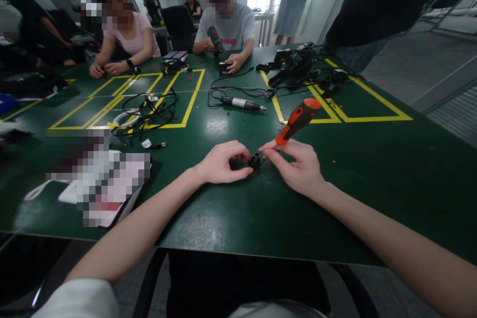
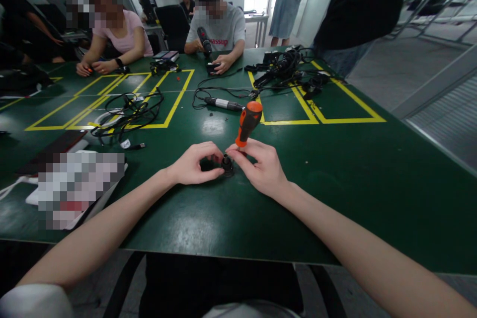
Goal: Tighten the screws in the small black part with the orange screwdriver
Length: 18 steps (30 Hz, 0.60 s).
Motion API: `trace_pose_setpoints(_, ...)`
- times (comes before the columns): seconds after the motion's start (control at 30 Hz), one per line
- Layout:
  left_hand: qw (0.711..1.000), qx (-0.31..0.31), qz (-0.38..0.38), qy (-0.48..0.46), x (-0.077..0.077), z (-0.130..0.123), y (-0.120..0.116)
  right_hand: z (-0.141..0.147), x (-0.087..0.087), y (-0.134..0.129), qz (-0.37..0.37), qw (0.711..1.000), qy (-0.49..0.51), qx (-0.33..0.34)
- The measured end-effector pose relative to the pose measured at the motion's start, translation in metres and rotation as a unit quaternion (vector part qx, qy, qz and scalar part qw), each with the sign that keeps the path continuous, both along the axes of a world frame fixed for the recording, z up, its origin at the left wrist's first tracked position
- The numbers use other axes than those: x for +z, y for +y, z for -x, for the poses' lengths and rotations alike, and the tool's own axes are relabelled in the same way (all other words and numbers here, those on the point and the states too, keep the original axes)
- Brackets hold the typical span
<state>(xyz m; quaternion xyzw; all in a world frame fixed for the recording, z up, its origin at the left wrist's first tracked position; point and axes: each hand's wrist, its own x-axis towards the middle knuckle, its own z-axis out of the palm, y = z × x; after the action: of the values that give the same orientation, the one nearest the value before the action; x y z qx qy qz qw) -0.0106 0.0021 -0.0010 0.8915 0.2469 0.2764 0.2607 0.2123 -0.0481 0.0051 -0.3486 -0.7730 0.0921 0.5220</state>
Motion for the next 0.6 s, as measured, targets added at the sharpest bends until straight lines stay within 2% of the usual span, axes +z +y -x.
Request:
trace_pose_setpoints(0.2, 0.986, 0.005, 0.164, -0.033, 0.003, -0.0009, -0.0001, 0.0003, 0.0018, -0.0005, 0.019, 1.0, 0.006, -0.001)
trace_pose_setpoints(0.3, 0.974, 0.006, 0.221, -0.041, 0.0042, -0.0007, 0.0006, 0.0011, 0.003, -0.0018, 0.039, 0.999, 0.024, 0.01)
trace_pose_setpoints(0.47, 0.963, 0.01, 0.266, -0.04, 0.0064, 0.0007, 0.0015, 0.0033, 0.0054, -0.0047, 0.117, 0.988, 0.095, 0.012)
trace_pose_setpoints(0.6, 0.96, 0.011, 0.277, -0.037, 0.0072, 0.0011, 0.0016, 0.005, 0.0072, -0.0048, 0.142, 0.983, 0.118, 0.021)
